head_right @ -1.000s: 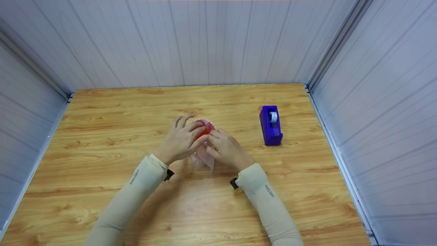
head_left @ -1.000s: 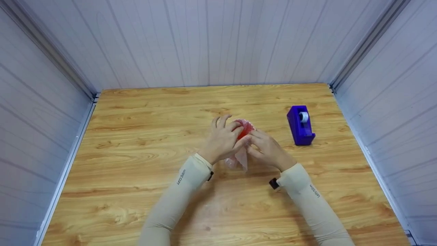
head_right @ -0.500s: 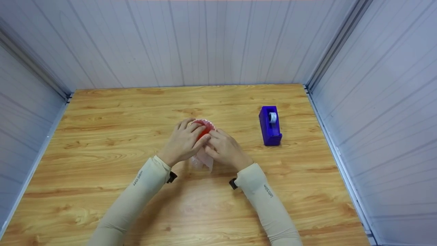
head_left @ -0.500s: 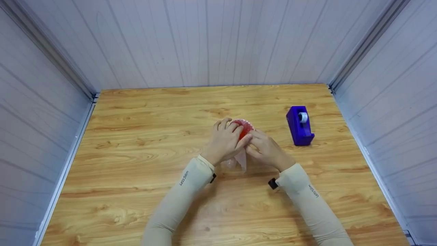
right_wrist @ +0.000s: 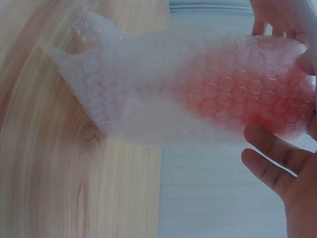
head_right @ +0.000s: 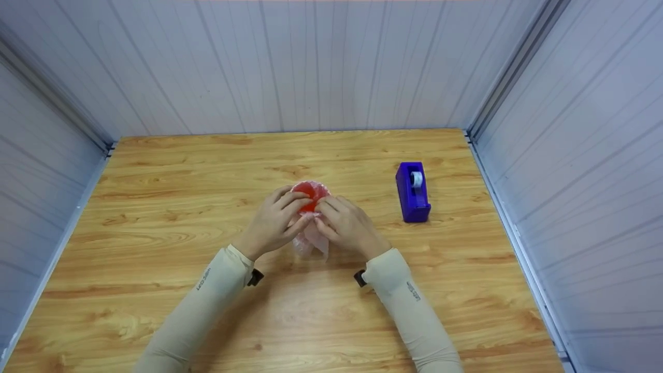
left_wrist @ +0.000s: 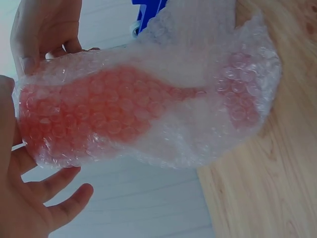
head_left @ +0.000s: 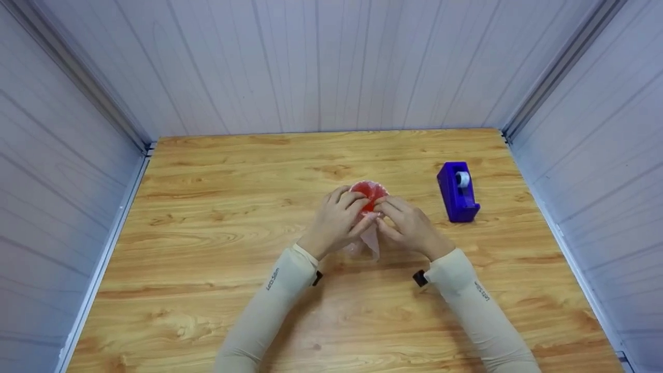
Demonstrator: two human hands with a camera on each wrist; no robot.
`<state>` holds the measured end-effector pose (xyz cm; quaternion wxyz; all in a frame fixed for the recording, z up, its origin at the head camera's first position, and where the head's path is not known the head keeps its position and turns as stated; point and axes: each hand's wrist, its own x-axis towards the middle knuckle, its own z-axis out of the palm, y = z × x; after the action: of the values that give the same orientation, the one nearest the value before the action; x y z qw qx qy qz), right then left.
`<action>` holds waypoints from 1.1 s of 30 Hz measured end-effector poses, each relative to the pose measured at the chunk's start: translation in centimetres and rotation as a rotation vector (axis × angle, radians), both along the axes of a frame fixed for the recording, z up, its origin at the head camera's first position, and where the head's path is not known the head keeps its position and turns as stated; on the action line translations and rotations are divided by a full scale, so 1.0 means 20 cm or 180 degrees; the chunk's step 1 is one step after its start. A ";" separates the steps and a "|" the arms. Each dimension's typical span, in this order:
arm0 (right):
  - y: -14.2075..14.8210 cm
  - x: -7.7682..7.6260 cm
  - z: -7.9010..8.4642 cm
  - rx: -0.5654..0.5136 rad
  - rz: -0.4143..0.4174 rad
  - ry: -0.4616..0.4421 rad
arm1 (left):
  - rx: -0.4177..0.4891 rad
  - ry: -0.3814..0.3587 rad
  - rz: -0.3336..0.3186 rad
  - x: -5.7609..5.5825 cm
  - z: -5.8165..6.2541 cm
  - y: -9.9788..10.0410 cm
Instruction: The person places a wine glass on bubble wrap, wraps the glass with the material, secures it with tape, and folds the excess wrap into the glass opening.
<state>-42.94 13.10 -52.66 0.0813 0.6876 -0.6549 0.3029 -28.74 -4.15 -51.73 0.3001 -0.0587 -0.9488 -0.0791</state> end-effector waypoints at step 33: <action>0.07 -0.03 0.02 -0.0273 -0.0508 -0.0033 | 0.0069 0.0178 0.0428 0.13 0.02 -0.04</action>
<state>-43.44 14.52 -52.18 0.1311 0.6275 -0.6945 0.3267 -26.09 -4.87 -51.35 0.3317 0.0063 -0.9409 -0.0674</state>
